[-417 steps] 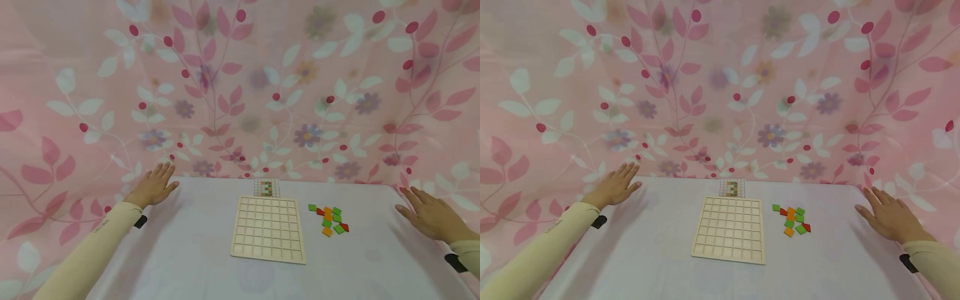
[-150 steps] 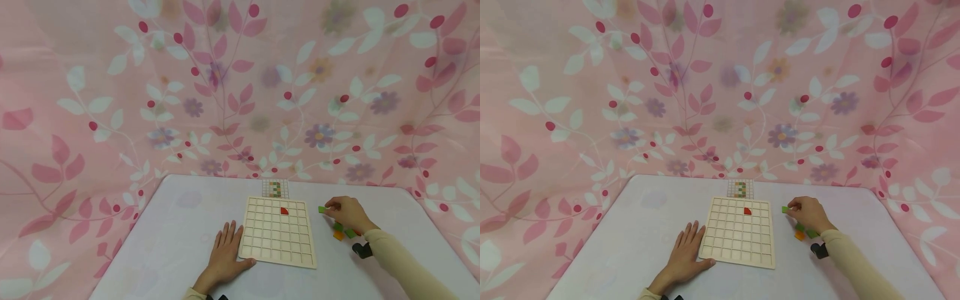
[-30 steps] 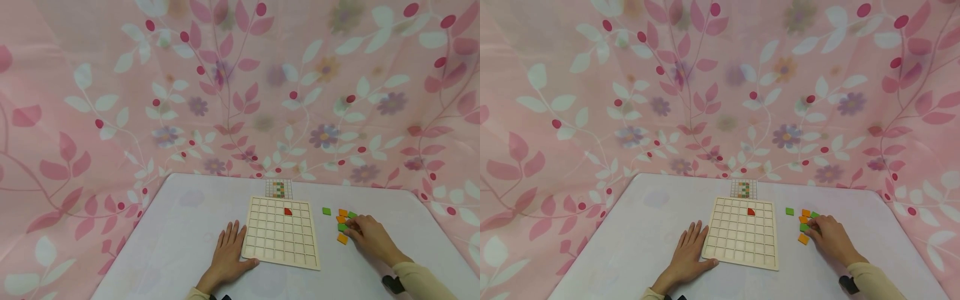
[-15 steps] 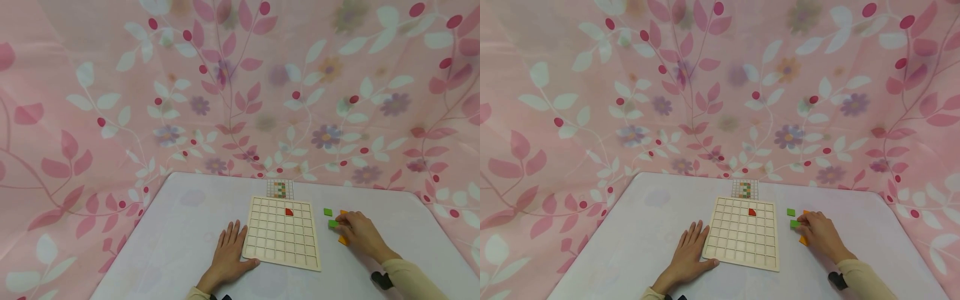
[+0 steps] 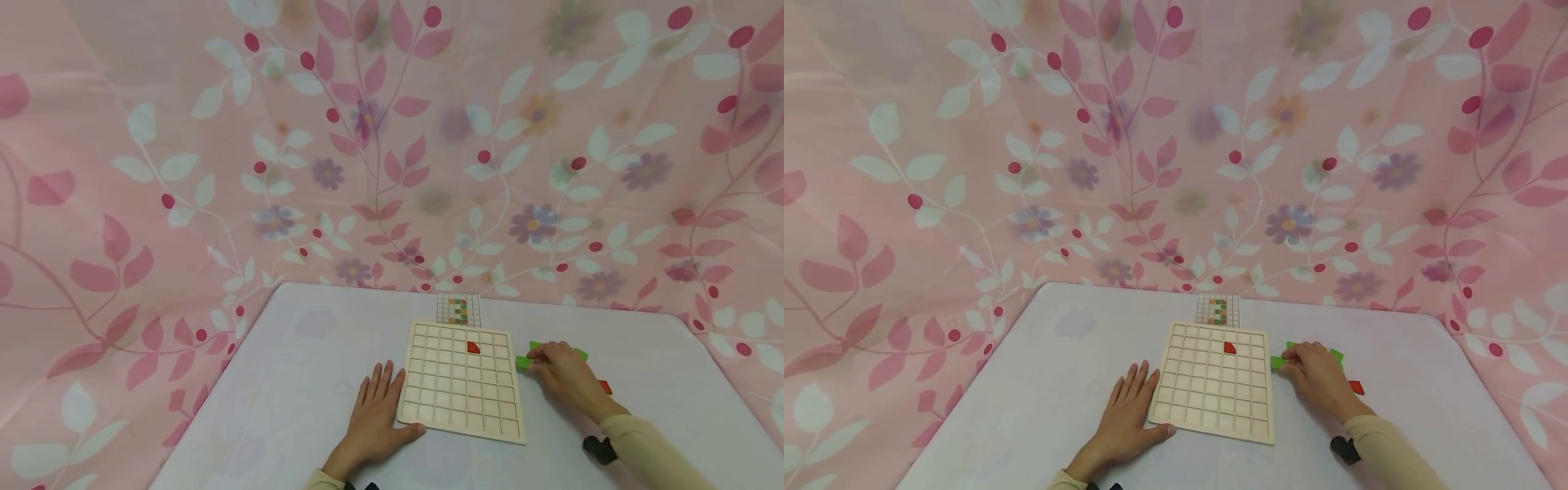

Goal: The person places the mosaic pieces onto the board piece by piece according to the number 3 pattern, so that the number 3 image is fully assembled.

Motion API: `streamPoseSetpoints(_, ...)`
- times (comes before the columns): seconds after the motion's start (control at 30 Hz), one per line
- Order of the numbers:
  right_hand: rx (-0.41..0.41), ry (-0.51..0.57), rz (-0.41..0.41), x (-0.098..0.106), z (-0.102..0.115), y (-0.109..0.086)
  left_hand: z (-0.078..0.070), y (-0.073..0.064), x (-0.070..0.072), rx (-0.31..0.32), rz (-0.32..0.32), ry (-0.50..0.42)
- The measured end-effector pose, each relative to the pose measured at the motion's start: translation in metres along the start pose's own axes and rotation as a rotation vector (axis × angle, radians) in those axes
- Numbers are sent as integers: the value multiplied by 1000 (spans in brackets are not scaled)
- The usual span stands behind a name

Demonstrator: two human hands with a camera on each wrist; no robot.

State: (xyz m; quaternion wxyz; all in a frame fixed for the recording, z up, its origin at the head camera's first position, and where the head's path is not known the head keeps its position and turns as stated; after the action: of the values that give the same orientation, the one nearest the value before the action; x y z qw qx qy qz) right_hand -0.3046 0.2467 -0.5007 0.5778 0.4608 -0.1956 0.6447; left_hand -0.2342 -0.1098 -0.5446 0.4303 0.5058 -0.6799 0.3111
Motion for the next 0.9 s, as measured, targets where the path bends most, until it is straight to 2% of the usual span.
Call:
streamPoseSetpoints(0.3,28,13,5,-17,13,11,1,-1,-1,1,-4,-7)
streamPoseSetpoints(0.57,-44,48,68,-33,24,24,0,-2,-1,-7,-12,-46)
streamPoseSetpoints(0.9,-50,70,105,-44,32,39,0,0,-1,-8,-5,-10)
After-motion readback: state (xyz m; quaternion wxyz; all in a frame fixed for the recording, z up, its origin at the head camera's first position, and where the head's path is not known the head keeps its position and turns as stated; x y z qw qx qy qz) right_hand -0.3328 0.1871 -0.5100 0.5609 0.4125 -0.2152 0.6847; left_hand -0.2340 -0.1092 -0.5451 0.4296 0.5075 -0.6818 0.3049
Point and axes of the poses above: each hand's wrist, its own y-axis towards the middle knuckle, its own x-axis out of the back of the hand, z = x × y, the point moved 7 cm from there along y, towards the middle knuckle, and after that the axes turned 6 degrees about y, right-handed, at the moved point
